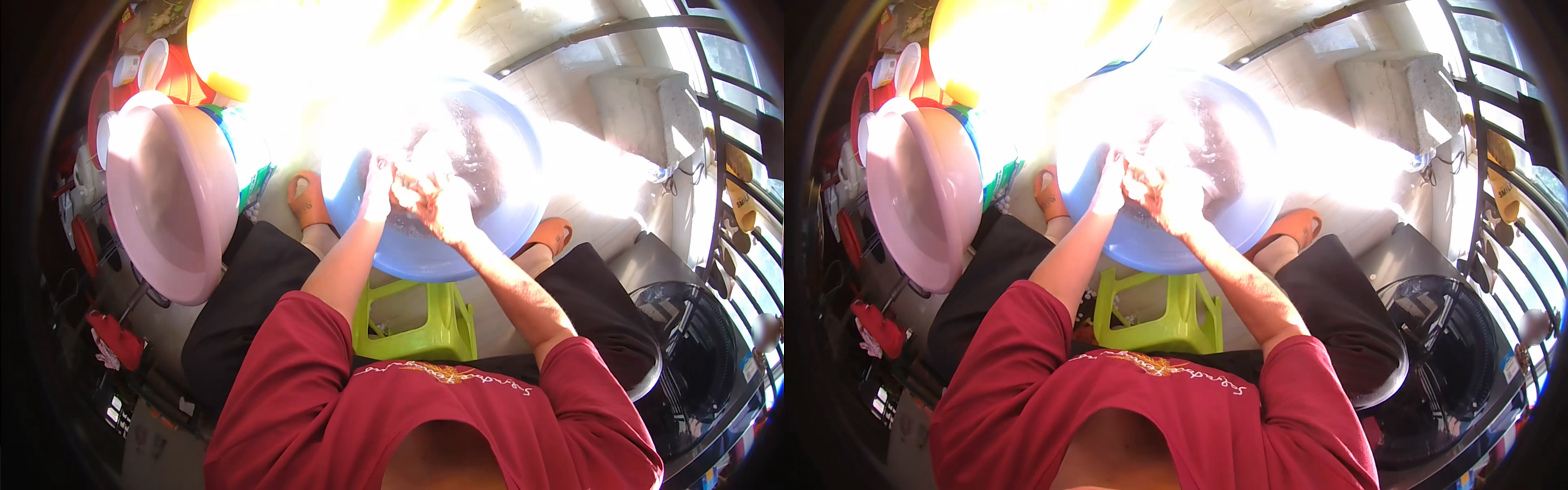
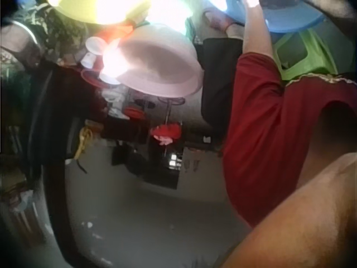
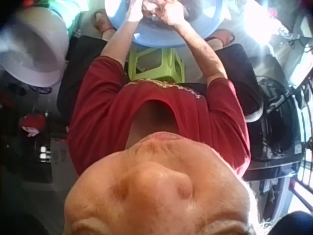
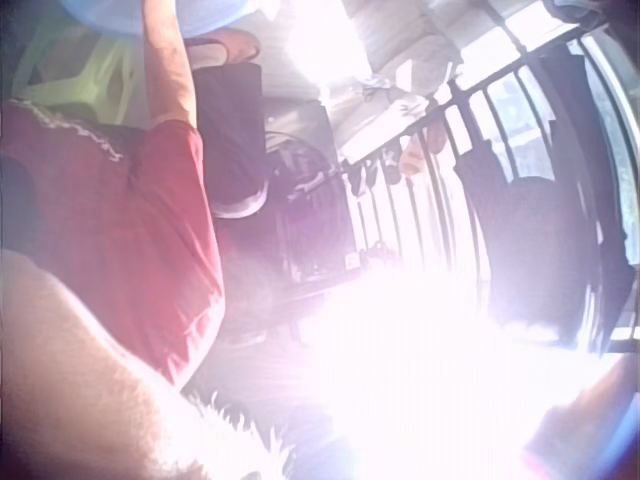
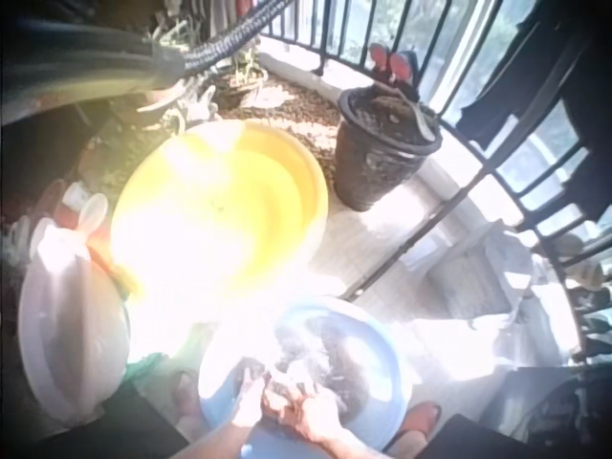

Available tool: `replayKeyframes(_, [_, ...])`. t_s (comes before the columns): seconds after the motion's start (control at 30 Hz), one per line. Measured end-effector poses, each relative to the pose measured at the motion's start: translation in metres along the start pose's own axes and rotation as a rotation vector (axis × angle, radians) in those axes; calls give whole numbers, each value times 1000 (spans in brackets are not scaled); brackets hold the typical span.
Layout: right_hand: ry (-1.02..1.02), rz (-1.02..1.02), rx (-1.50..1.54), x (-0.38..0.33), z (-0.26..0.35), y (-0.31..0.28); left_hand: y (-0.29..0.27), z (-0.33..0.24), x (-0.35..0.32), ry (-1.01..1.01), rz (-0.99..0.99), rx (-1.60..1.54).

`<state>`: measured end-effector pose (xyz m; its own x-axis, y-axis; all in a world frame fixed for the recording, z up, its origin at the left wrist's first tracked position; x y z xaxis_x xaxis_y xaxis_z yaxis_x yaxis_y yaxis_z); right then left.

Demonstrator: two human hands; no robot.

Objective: The person hand-washes clothes in a basin, wrings them out, and hangs them on a rack before cleaning a shoe and preparing more garments for washing.

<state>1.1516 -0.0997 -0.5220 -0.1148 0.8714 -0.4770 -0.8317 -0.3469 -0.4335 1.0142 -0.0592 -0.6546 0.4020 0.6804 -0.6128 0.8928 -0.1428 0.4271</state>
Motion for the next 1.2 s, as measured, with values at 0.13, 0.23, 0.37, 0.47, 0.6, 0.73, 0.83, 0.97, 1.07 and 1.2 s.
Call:
replayKeyframes(0.13, [-105,-74,-95,-46,3,17,16,1,-31,-133,144,162])
replayKeyframes(0.23, [10,-269,-120,-61,-48,38,41,-13,-59,-235,99,1407])
replayKeyframes(0.37, [153,-329,-153,-48,-68,15,70,-18,-69,-96,44,1657])
replayKeyframes(0.47, [379,-176,-178,-5,-96,13,72,-15,-44,-92,99,1669])
replayKeyframes(0.6, [533,-6,-197,56,-135,19,33,13,13,-259,264,1870])
replayKeyframes(0.73, [694,281,-8,67,-150,24,8,15,27,-667,198,1665])
replayKeyframes(0.83, [626,184,-32,65,-153,16,41,-19,10,-209,-1,1587])
replayKeyframes(0.97, [428,63,-287,35,-105,-23,44,-15,-1,123,37,1529])
replayKeyframes(1.07, [202,139,20,8,-68,-54,63,-37,-26,334,73,1256])
replayKeyframes(1.2, [142,255,656,-37,-40,-68,85,-60,-61,312,21,816])
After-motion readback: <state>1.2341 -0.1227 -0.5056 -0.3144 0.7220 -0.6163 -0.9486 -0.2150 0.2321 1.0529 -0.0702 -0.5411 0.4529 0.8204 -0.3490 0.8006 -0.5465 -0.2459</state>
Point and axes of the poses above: each hand's wrist, its own x-axis towards the middle knuckle, its own y-axis out of the palm, z = x × y, the point moved 8 cm from there along x, towards the middle knuckle, and after that the axes turned 10 degrees about z, right-handed, at the moved point
